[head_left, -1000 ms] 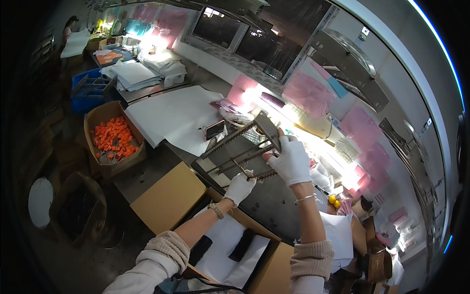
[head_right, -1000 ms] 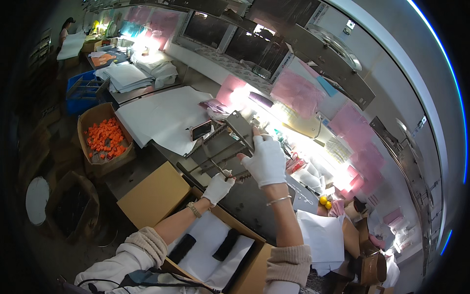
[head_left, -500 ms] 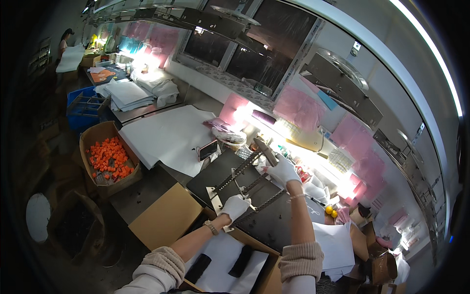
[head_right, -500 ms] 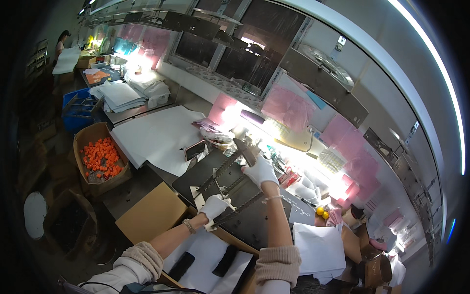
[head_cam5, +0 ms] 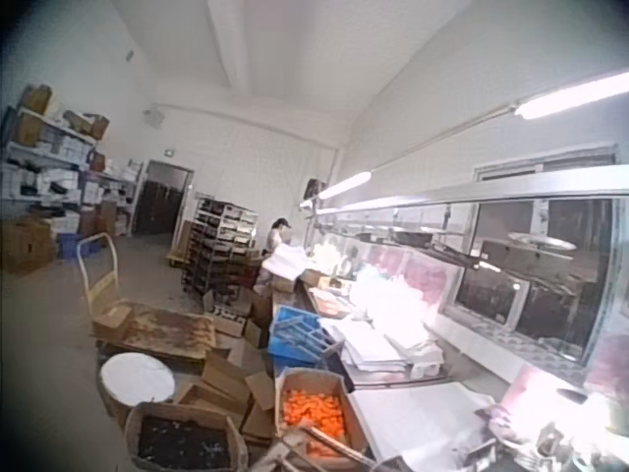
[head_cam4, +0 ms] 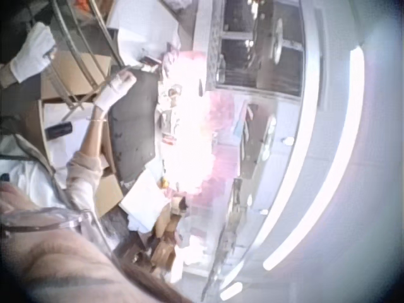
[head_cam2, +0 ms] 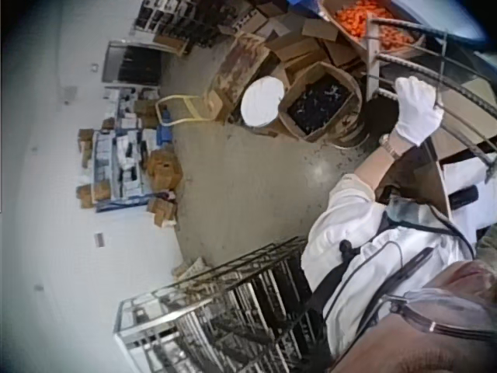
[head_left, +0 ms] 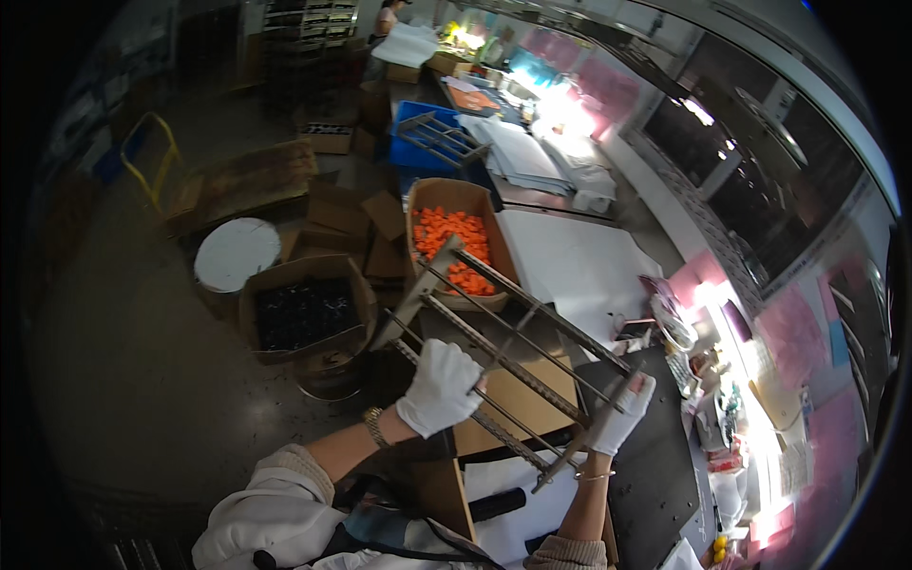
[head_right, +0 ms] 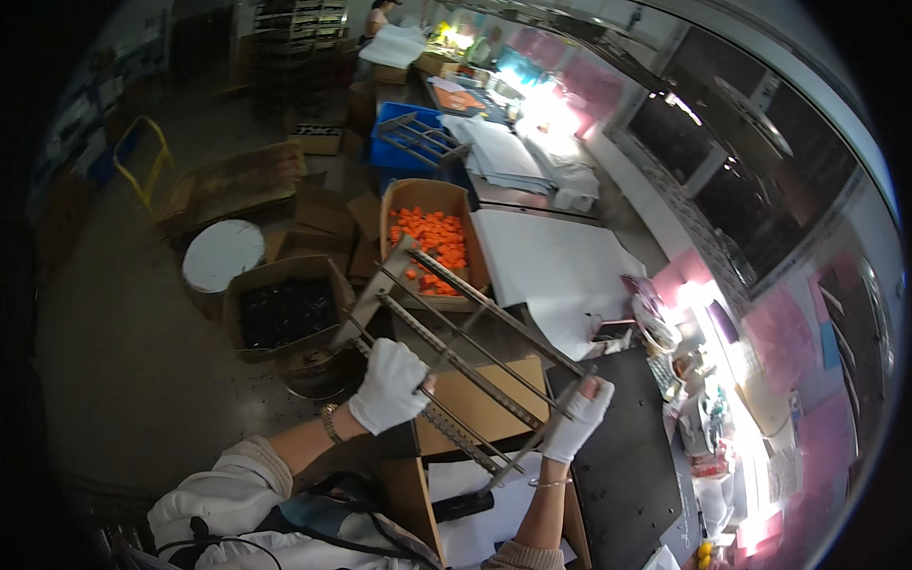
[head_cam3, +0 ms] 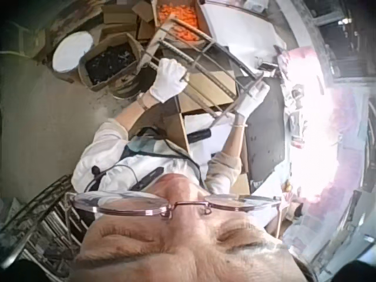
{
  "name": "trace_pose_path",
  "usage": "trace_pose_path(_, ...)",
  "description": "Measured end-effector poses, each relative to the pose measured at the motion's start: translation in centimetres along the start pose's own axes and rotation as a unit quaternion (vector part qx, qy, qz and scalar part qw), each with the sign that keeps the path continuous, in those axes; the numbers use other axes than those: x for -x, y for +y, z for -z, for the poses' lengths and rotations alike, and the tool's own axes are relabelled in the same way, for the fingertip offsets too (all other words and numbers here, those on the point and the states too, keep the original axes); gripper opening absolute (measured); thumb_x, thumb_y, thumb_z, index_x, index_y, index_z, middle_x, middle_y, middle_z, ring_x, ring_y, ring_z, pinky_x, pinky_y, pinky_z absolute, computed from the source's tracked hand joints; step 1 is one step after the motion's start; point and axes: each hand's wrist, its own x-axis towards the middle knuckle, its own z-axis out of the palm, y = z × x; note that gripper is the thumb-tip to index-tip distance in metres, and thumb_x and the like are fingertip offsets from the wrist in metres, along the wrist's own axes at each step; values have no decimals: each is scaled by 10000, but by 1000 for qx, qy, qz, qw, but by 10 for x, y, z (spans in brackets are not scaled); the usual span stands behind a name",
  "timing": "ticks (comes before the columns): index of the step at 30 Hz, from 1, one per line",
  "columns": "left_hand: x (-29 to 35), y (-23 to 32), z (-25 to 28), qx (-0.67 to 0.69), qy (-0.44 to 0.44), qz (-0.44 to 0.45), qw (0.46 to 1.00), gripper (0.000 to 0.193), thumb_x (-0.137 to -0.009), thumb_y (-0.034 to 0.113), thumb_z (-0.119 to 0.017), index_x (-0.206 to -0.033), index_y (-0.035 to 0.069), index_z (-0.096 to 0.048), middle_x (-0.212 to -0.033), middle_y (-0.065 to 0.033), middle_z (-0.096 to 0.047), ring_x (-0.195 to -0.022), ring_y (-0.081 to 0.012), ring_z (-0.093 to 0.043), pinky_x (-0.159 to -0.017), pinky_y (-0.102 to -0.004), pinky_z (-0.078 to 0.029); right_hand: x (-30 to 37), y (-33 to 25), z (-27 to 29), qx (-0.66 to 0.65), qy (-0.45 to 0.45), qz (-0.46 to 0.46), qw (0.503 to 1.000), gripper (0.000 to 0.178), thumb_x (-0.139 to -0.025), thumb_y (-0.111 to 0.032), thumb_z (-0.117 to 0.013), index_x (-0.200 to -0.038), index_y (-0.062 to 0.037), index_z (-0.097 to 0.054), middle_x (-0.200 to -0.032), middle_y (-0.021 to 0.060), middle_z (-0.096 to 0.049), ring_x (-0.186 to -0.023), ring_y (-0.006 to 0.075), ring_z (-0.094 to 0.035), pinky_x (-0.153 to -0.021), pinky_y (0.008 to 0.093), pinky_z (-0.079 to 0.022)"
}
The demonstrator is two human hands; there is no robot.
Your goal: The person repeatedly picks small black cylindrical components from a metal rack, rolls them between gloved hands, and places them into a cardboard box lined with white paper. The person also moves the metal rack to a nearby rolling cart and retrieves it again.
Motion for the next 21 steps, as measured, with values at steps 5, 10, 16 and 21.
trace_pose_path(5, 30, -130, 72, -141, 18, 51, 989, 212, -696, 128, -713, -613, 71, -526, -634, -112, -489, -688, -322, -500, -680, -438, -381, -5, 25, -81, -134, -138, -109, 975, 97, -980, -107, -551, -938, -21, -568, -838, 36, -614, -801, 152, -624, -671, 306, -546)
trace_pose_path(10, 46, -238, 111, -249, -36, 119, 960, 222, -718, 201, -722, -603, 51, -604, -642, -130, -582, -712, -337, -574, -685, -458, -431, -23, 49, -119, -270, -15, -222, 937, 205, -1002, -206, -499, -1063, -53, -620, -1012, 92, -656, -878, 233, -644, -764, 366, -552)
trace_pose_path(16, 39, -255, 122, -271, -38, 125, 954, 193, -711, 186, -717, -609, 44, -637, -644, -146, -601, -727, -341, -592, -686, -475, -443, 156, 21, -260, 172, -507, 41, 844, 386, -977, -403, -504, -1029, -30, -589, -938, 317, -654, -960, 511, -602, -801, 557, -487)
trace_pose_path(21, 44, -279, 123, -289, -69, 158, 942, 168, -706, 169, -693, -622, 33, -642, -680, -176, -630, -730, -374, -613, -670, -493, -467, 175, 15, -283, 50, -530, -69, 844, 259, -967, -230, -497, -1046, -22, -628, -932, 240, -699, -839, 406, -680, -765, 445, -527)
